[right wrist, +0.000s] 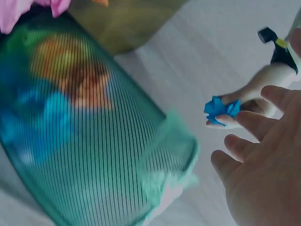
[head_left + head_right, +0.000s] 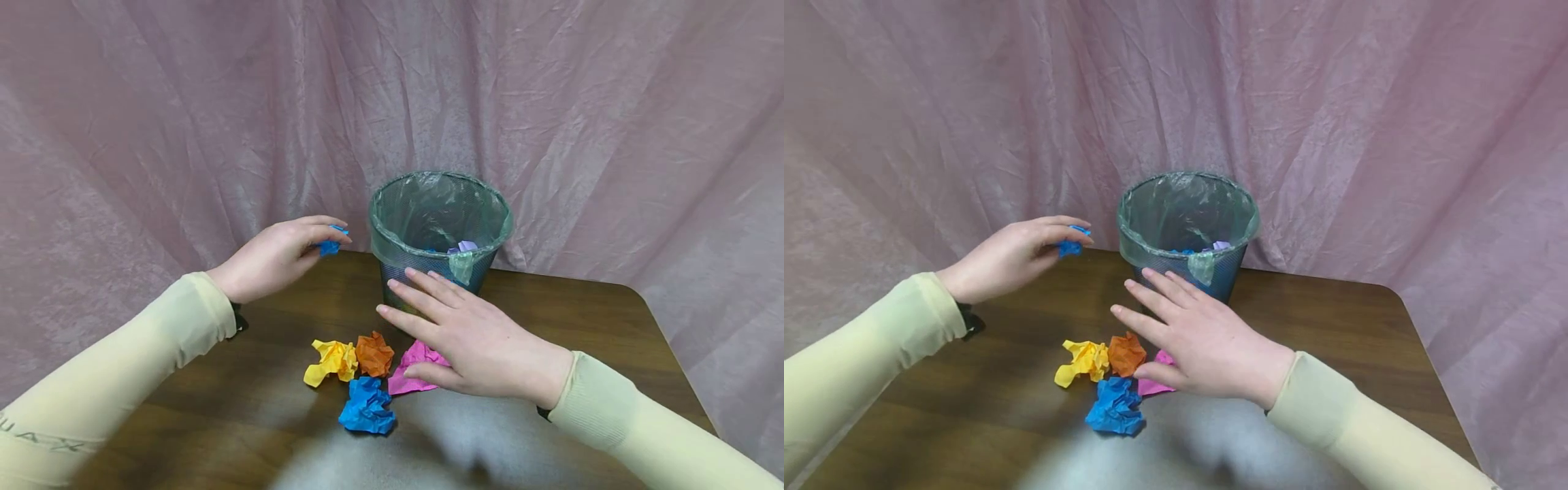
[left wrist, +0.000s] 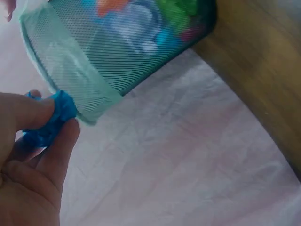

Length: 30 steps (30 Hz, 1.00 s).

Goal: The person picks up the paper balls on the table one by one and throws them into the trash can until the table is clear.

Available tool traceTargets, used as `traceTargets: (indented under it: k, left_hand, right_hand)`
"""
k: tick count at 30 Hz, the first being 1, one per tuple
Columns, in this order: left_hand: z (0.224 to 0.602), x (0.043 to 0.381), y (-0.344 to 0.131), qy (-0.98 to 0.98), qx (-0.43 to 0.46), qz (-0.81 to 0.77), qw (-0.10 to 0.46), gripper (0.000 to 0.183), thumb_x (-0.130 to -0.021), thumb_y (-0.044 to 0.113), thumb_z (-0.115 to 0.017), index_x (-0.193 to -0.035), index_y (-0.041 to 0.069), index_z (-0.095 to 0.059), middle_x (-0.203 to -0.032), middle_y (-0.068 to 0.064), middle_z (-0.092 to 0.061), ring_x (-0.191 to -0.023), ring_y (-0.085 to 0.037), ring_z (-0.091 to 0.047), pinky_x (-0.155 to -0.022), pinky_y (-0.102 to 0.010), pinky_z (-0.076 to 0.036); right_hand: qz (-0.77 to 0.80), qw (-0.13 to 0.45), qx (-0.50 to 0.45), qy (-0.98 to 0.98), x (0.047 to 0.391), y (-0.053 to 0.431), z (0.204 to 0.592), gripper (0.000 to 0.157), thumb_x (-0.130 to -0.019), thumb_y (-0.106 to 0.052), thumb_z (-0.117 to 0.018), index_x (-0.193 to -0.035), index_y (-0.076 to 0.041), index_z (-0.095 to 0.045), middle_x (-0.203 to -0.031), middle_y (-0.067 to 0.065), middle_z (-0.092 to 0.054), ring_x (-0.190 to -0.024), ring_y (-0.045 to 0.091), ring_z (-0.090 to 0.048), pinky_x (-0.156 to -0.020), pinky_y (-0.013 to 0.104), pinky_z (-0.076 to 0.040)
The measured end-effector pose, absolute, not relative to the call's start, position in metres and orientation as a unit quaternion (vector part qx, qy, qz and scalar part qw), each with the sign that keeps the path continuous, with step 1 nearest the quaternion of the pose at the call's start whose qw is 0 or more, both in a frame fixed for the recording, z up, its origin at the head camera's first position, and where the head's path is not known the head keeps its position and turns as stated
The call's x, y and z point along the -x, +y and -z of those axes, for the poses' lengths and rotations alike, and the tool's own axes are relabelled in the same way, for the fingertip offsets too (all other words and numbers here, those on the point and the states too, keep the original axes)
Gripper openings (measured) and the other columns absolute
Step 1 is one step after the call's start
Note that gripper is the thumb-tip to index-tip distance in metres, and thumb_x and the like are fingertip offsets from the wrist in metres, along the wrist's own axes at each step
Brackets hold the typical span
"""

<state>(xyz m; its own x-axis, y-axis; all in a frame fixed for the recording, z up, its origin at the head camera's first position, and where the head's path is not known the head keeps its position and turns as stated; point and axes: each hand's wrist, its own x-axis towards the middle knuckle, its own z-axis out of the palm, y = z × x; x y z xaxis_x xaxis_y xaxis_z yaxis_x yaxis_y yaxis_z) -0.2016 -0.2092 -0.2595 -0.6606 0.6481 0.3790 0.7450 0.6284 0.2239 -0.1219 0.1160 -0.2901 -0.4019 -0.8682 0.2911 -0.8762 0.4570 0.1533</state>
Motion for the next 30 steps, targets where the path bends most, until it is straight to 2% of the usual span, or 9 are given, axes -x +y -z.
traceTargets:
  k: [5,8,17,26,30]
  left_hand:
    - [0.243,0.208,-0.192,-0.883,0.399,0.199,0.148,0.039,-0.098,-0.004,-0.061,-0.131,0.015,-0.068,-0.147,-0.001,-0.056,-0.119,-0.016,-0.063,-0.089,-0.032,-0.052]
    - [0.235,0.213,-0.179,-0.878,0.409,0.201,0.146,0.038,-0.099,-0.004,-0.061,-0.132,0.014,-0.067,-0.15,-0.001,-0.053,-0.123,-0.016,-0.061,-0.089,-0.032,-0.052]
    - [0.22,0.228,-0.136,-0.884,0.423,0.175,0.097,0.035,-0.102,0.002,-0.058,-0.134,0.014,-0.066,-0.154,-0.005,-0.048,-0.13,-0.018,-0.056,-0.101,-0.033,-0.049]
    - [0.216,0.239,-0.106,-0.877,0.442,0.165,0.092,0.035,-0.103,0.008,-0.059,-0.136,0.016,-0.065,-0.145,-0.006,-0.051,-0.119,-0.016,-0.061,-0.096,-0.029,-0.051]
    - [0.214,0.245,-0.096,-0.887,0.434,0.144,0.068,0.039,-0.105,0.017,-0.059,-0.144,0.018,-0.06,-0.145,-0.005,-0.052,-0.124,-0.017,-0.057,-0.102,-0.033,-0.049]
  right_hand:
    - [-0.011,0.174,-0.489,-0.855,0.126,0.133,0.272,0.075,-0.1,-0.061,-0.053,-0.162,-0.021,-0.034,-0.169,0.007,-0.022,-0.156,0.032,-0.012,-0.124,0.049,-0.015]
    - [-0.014,0.174,-0.466,-0.868,0.131,0.145,0.263,0.076,-0.1,-0.061,-0.054,-0.162,-0.023,-0.032,-0.169,0.006,-0.022,-0.156,0.031,-0.011,-0.124,0.051,-0.014]
    - [-0.006,0.142,-0.398,-0.906,0.149,0.178,0.244,0.075,-0.1,-0.062,-0.054,-0.163,-0.026,-0.031,-0.169,0.005,-0.021,-0.156,0.032,-0.009,-0.122,0.057,-0.015]
    - [-0.023,0.139,-0.361,-0.922,0.156,0.198,0.236,0.076,-0.099,-0.059,-0.057,-0.163,-0.027,-0.031,-0.168,0.008,-0.025,-0.156,0.031,-0.01,-0.123,0.055,-0.014]
    - [-0.022,0.134,-0.356,-0.924,0.157,0.2,0.238,0.076,-0.099,-0.059,-0.058,-0.163,-0.025,-0.031,-0.167,0.01,-0.025,-0.156,0.032,-0.01,-0.122,0.056,-0.015]
